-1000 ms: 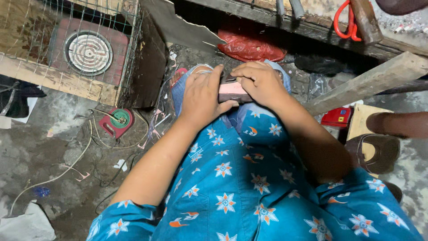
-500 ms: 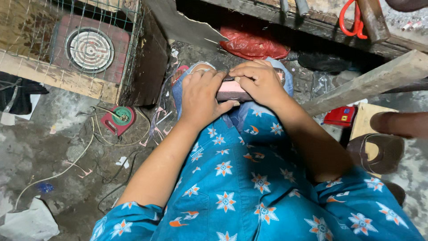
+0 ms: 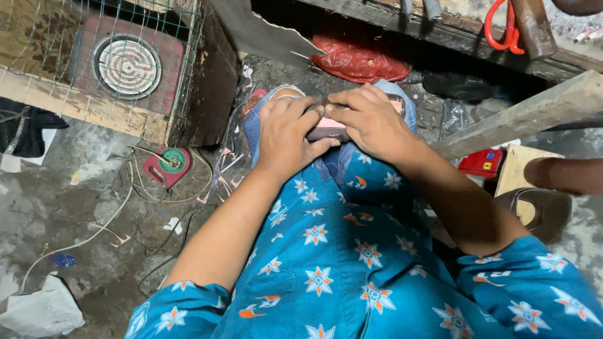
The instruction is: The person uses pliers to trim excess material from a brown shoe upper, then hammers a leather strap onto the sole. They inspect the shoe and place it on a shelf with other finished shoes.
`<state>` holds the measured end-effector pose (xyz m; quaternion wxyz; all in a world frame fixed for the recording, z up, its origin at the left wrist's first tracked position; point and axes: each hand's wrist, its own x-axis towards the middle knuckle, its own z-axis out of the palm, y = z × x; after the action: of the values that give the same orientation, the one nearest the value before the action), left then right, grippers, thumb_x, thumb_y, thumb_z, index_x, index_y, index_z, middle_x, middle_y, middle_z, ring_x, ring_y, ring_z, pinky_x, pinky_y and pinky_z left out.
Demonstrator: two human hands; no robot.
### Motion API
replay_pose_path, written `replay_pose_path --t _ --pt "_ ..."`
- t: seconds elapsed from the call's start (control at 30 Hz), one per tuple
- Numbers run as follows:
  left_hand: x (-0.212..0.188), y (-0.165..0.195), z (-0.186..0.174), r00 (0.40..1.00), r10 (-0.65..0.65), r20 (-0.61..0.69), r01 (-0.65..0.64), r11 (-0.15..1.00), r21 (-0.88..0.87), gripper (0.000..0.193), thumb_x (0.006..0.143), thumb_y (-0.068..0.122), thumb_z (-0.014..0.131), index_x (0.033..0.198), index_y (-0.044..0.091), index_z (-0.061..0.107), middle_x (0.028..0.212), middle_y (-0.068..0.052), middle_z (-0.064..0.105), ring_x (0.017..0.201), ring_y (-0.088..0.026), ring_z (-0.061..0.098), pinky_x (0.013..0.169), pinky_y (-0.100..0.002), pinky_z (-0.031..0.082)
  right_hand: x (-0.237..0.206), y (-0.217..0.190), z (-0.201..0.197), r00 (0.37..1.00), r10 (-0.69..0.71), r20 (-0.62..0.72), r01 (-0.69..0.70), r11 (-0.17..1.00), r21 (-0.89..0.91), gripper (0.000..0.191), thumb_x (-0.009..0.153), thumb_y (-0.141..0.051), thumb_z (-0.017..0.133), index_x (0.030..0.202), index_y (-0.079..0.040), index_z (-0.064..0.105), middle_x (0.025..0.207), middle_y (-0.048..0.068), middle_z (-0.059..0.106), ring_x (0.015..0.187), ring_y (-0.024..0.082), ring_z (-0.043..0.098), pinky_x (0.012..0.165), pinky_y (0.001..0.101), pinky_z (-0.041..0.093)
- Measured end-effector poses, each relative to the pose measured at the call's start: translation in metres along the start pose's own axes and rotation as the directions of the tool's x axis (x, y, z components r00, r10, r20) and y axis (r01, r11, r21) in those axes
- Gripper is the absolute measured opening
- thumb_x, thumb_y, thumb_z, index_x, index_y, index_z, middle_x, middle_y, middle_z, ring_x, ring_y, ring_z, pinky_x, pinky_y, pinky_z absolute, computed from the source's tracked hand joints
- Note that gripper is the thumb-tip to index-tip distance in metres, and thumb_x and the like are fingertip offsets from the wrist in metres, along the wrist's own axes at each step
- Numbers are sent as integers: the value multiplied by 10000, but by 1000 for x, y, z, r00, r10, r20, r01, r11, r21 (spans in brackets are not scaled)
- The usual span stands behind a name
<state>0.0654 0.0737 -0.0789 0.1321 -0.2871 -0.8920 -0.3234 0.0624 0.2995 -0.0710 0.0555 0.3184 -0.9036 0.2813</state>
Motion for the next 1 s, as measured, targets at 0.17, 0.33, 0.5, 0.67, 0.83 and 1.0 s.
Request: replay_pose_path --t 0.17,0.33,0.5,0.67,0.83,1.0 --pt "3 4 -1 1000 -7 2 7 1000 -7 534 678 447 900 1056 117 717 1217 -62 648 1143 -286 563 1065 -560 314 1 2 -8 983 -172 58 174 985 -19 420 851 -96 730 1264 -22 719 1314 110 668 1192 334 612 1027 458 459" --pt "2 23 2 998 -15 -68 19 998 56 401 683 313 848 995 112 697 1182 -83 621 1187 -317 548 1099 -631 239 -4 18 7 997 -78 -23 80 991 105 244 875 -26 689 1103 -94 744 1282 56 697 1254 306 619 1145 443 430" --pt "-7 24 -1 1000 14 1 -14 996 -86 201 803 196 823 894 100 672 1156 -80 607 1168 -305 555 1106 -543 312 -17 22 16 993 113 -33 -98 949 300 298 920 -4 612 1184 -78 729 1277 68 712 1275 292 628 1203 481 376" --pt "-14 17 -11 1000 23 -3 -23 985 -170 163 833 159 798 942 92 697 1112 -45 623 1130 -276 576 1019 -438 393 -20 17 13 973 229 -12 -208 903 375 276 964 -76 617 1226 -105 700 1265 77 701 1261 287 616 1172 474 414" --pt "-9 19 -11 997 73 5 -72 989 -132 155 848 165 793 949 92 702 1084 -33 637 1090 -266 587 959 -435 397 -19 14 14 978 210 -18 -190 915 355 282 966 -68 620 1235 -92 705 1254 88 706 1278 291 627 1213 514 354" --pt "-5 17 -13 997 67 25 -63 990 -130 141 840 190 800 901 107 703 1073 -36 637 1046 -267 579 909 -430 383 -21 16 16 976 215 -30 -191 915 357 274 971 -80 620 1234 -92 697 1255 77 718 1285 293 625 1214 522 354"
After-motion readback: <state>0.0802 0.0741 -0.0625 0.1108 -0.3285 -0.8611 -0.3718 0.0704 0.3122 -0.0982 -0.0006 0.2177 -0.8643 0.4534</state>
